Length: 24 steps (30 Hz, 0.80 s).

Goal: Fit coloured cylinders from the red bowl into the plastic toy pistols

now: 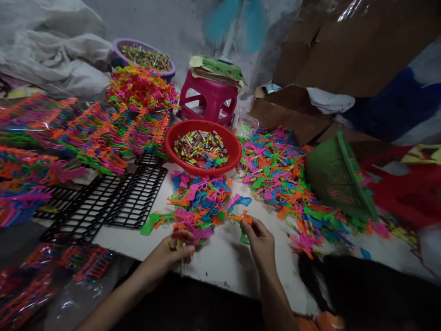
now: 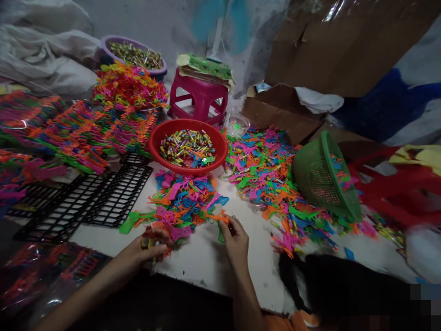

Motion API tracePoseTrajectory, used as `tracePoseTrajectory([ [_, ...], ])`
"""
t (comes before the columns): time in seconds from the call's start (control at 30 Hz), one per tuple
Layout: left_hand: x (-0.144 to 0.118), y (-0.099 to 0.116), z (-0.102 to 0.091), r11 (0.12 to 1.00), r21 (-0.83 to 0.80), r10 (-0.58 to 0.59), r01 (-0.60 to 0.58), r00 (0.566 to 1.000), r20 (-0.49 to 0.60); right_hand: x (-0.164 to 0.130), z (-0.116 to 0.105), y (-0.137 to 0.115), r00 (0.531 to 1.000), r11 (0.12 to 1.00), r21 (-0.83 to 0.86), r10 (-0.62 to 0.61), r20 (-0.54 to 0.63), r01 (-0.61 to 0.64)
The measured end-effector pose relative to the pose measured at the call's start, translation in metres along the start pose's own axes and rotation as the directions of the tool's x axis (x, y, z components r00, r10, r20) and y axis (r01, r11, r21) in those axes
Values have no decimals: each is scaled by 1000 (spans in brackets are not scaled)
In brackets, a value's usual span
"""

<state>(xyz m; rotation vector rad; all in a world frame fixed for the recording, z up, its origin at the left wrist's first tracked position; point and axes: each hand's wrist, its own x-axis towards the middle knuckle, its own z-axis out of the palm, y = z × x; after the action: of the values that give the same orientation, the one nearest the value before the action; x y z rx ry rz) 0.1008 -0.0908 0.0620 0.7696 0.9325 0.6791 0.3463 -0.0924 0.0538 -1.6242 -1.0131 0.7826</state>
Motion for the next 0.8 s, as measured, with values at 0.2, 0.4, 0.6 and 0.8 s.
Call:
tracePoseTrajectory([
  [0.2,-31,-11,3,947,275,-263,165,890,371,7,6,21,992,975,184,125,24,-127],
  [0.4,-28,-14,-2,982,165,-125,87,965,231,-6,23,15,935,835,427,274,223,-347],
  [0.6,-16,1,5,1000,-23,0,0,1000,3,-30,46,-16,954,918,340,108,279,-204],
  [0.8,-10,4,4,989,-74,108,-125,974,-199,-45,55,-31,957,955,269,45,288,-126],
])
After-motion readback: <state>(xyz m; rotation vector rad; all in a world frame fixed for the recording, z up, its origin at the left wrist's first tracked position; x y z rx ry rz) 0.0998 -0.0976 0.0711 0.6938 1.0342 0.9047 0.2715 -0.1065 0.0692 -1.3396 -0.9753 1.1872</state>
